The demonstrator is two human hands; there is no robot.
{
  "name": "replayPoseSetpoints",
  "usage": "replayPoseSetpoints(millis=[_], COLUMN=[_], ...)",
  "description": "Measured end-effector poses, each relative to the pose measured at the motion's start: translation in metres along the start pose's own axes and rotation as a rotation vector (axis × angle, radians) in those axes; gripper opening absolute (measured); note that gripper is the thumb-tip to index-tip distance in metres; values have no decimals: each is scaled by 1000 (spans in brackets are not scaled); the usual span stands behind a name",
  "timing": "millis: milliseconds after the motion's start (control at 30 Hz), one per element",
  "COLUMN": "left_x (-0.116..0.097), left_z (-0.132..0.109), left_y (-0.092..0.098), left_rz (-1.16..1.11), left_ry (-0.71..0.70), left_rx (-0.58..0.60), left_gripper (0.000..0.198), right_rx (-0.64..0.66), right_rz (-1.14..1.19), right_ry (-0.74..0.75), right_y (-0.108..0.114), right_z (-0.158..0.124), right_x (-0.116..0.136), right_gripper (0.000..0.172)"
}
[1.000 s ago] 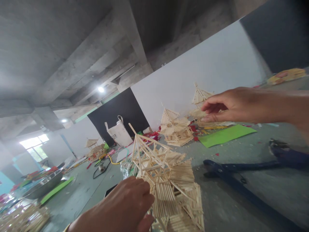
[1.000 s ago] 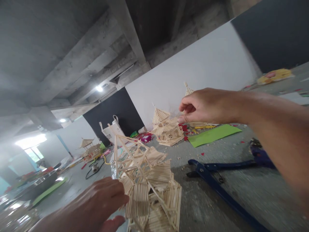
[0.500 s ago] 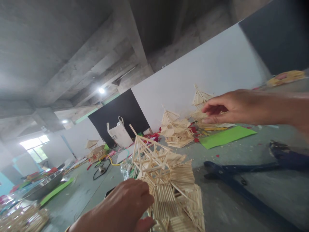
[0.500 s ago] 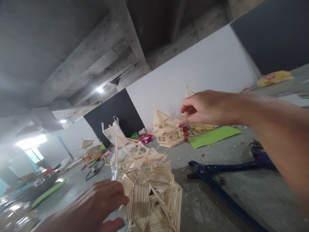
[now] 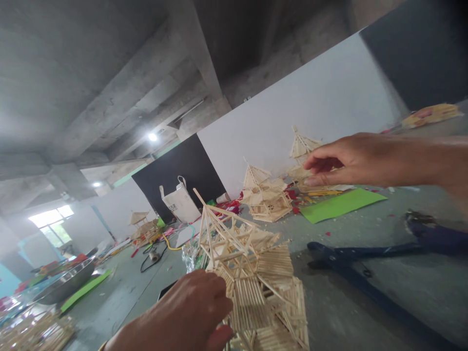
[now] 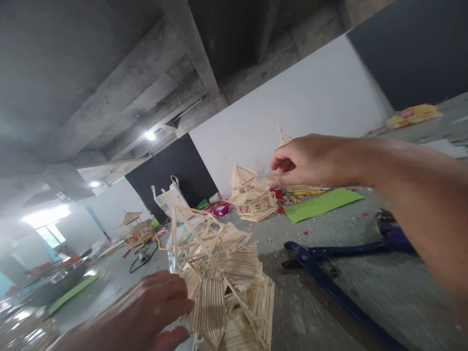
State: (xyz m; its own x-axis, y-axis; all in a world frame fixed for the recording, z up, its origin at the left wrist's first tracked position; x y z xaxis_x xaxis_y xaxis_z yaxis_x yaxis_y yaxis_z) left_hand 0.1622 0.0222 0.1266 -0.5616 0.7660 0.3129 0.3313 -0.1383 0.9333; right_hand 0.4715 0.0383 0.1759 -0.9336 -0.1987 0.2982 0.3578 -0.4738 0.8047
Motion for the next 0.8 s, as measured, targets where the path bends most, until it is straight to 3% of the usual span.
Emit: replayPoseSetpoints(millis=[167,333,800], left_x=[0,2,-4], left_z=[0,-4,2], left_y=[0,0,1], left_rz=[10,-22,35], left_ry=[-8,11,-4], left_rx=[-1,-4,7], left_gripper=[15,6,13], right_rx=[10,14,21], right_rz=[12,9,-3], right_ry=[14,-13,9], right_y=[1,0,-1], right_z=[1,-1,-3], right_x=[-1,-1,1], right_gripper=[48,50,47])
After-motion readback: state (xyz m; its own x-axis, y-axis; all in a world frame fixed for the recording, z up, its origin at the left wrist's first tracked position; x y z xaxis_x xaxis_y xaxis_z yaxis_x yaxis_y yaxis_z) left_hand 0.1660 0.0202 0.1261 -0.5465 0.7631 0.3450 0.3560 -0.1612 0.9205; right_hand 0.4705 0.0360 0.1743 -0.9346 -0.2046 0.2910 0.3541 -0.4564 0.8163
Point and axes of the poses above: each hand's wrist, its own z-axis towards the middle knuckle, its own y-axis out of the back of the hand, x = y × z, the point moved 6 cm from there along z, towards the middle knuckle, and after that the axes turned 6 degrees about y, right-handed, at the moved point
